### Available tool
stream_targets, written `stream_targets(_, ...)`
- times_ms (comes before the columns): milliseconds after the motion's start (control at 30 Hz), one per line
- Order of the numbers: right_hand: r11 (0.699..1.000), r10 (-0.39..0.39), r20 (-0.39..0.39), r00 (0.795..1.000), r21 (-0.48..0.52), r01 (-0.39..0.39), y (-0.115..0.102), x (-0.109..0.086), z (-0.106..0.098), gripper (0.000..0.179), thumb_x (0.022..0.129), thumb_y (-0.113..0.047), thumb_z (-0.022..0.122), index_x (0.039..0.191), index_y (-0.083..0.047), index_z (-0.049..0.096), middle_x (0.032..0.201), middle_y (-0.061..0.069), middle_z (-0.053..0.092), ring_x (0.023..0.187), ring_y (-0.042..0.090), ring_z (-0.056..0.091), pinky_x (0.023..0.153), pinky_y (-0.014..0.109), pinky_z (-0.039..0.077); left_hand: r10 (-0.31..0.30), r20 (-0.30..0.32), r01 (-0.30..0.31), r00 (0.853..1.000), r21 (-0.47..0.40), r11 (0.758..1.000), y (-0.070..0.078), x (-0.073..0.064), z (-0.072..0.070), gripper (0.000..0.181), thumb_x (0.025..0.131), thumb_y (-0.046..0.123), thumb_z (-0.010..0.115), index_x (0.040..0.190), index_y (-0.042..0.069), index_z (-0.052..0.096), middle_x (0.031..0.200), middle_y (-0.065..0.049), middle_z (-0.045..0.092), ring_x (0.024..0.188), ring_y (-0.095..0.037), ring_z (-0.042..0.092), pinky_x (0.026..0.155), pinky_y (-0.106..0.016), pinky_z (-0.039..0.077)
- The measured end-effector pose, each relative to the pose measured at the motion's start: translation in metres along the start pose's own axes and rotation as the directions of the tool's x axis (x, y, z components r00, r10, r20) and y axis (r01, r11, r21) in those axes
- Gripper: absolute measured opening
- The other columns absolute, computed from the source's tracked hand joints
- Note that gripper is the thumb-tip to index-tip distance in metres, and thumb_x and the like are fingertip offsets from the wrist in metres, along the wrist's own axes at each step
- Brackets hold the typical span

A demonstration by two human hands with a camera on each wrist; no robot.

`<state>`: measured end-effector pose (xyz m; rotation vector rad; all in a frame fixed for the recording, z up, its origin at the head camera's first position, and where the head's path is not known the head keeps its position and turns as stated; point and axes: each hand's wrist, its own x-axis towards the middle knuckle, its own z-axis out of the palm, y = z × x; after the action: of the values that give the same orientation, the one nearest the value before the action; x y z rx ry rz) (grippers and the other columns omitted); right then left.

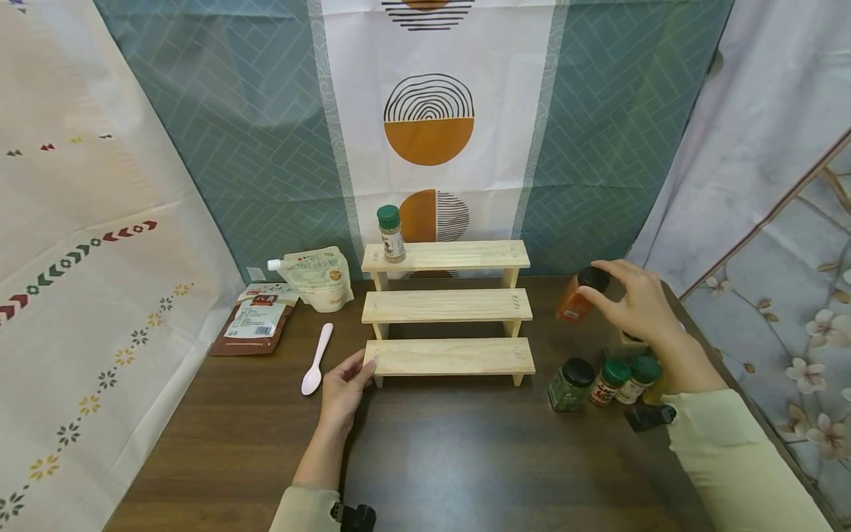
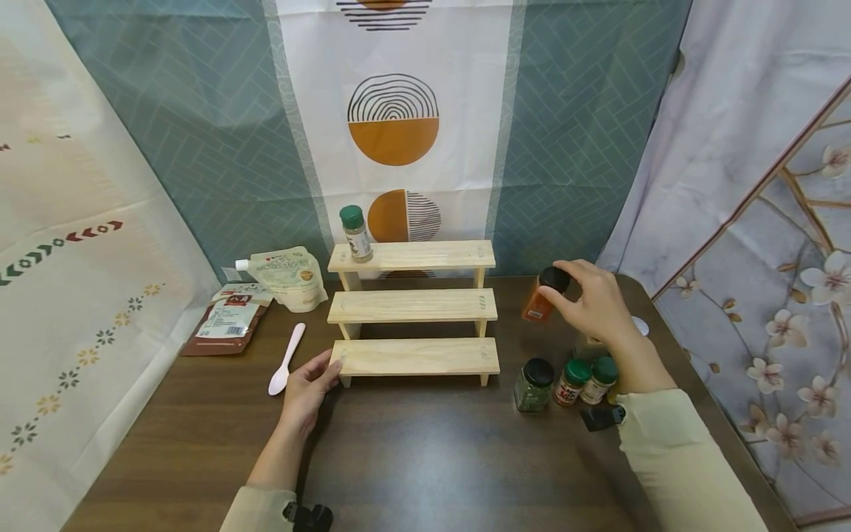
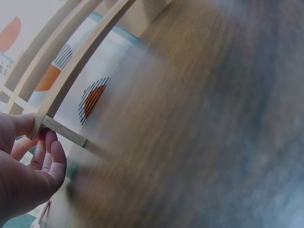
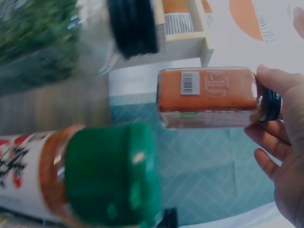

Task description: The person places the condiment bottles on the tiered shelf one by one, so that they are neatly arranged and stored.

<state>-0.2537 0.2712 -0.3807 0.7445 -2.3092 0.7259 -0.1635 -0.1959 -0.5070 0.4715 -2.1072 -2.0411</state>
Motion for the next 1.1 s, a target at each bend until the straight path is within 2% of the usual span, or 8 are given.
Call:
stream_targets(100, 1.000, 0.008, -0.018, 1.000, -0.003, -0.008, -0.003, 0.007, 0.000, 0.047, 0.083, -0.014, 0.083, 0.122, 0.006, 0.067, 0.107, 0.024, 0.069, 0.091, 0.042, 0.065, 0.073, 0.057, 0.052, 0.001, -0.003, -0.001, 1.000, 0.002, 1.000, 0.000, 0.000, 0.000, 0.038, 0.095, 0.007, 0.072, 0.131, -0.005, 0.065, 0.112, -0.017, 0.069, 0.086, -0.008, 0.063, 0.073, -0.020, 0.054)
stream_targets(300, 1.000, -0.023, -0.059, 0.998, 0.003, 0.024, -0.013, 0.022, -0.003, 0.047, 0.089, -0.028, 0.079, 0.123, 0.004, 0.068, 0.107, 0.023, 0.071, 0.082, 0.038, 0.065, 0.062, 0.041, 0.044, 0.002, -0.014, -0.002, 1.000, -0.003, 1.000, 0.001, 0.000, 0.001, 0.037, 0.095, 0.005, 0.071, 0.130, -0.005, 0.065, 0.110, -0.016, 0.069, 0.085, -0.007, 0.063, 0.072, -0.020, 0.054)
stream_targets(400, 1.000, -0.024, -0.057, 0.998, 0.014, 0.025, -0.018, 0.029, -0.005, 0.048, 0.091, -0.030, 0.078, 0.123, 0.003, 0.068, 0.107, 0.023, 0.070, 0.085, 0.039, 0.065, 0.065, 0.044, 0.046, 0.003, -0.018, -0.003, 1.000, -0.002, 1.000, 0.001, 0.000, 0.001, 0.037, 0.094, 0.005, 0.072, 0.130, -0.005, 0.065, 0.110, -0.016, 0.070, 0.085, -0.007, 0.063, 0.072, -0.020, 0.054)
stream_targets(533, 1.000, 0.011, -0.042, 0.999, 0.020, -0.010, -0.026, 0.038, -0.007, 0.046, 0.090, -0.027, 0.078, 0.124, 0.002, 0.068, 0.109, 0.023, 0.069, 0.094, 0.042, 0.064, 0.076, 0.056, 0.048, 0.002, -0.020, -0.002, 1.000, -0.003, 1.000, 0.001, 0.000, 0.001, 0.037, 0.094, 0.005, 0.072, 0.129, -0.005, 0.065, 0.109, -0.015, 0.070, 0.084, -0.006, 0.063, 0.072, -0.020, 0.054)
stream_targets(700, 0.999, 0.039, -0.041, 0.998, 0.006, -0.039, -0.038, 0.051, -0.005, 0.045, 0.089, -0.023, 0.079, 0.124, 0.003, 0.067, 0.109, 0.023, 0.069, 0.098, 0.042, 0.063, 0.080, 0.057, 0.049, 0.006, -0.018, -0.006, 1.000, -0.004, 1.000, 0.000, -0.001, 0.001, 0.037, 0.094, 0.005, 0.072, 0.129, -0.005, 0.065, 0.109, -0.016, 0.070, 0.084, -0.006, 0.063, 0.072, -0.020, 0.054)
stream_targets(900, 0.999, 0.041, -0.036, 0.999, 0.032, -0.040, -0.057, 0.073, 0.000, 0.045, 0.092, -0.022, 0.076, 0.128, 0.004, 0.065, 0.113, 0.025, 0.067, 0.101, 0.044, 0.063, 0.090, 0.062, 0.045, 0.008, -0.007, -0.008, 1.000, 0.000, 1.000, 0.000, -0.003, 0.001, 0.038, 0.095, 0.006, 0.071, 0.131, -0.006, 0.064, 0.112, -0.018, 0.070, 0.085, -0.007, 0.063, 0.072, -0.019, 0.054)
stream_targets(1100, 0.998, 0.018, -0.017, 1.000, 0.068, -0.016, -0.069, 0.098, 0.011, 0.047, 0.092, -0.019, 0.076, 0.130, 0.005, 0.063, 0.114, 0.024, 0.067, 0.105, 0.043, 0.062, 0.092, 0.060, 0.046, 0.010, -0.004, -0.010, 1.000, 0.000, 1.000, 0.003, -0.004, 0.001, 0.040, 0.095, 0.008, 0.072, 0.132, -0.005, 0.063, 0.112, -0.016, 0.069, 0.085, -0.007, 0.062, 0.073, -0.019, 0.054)
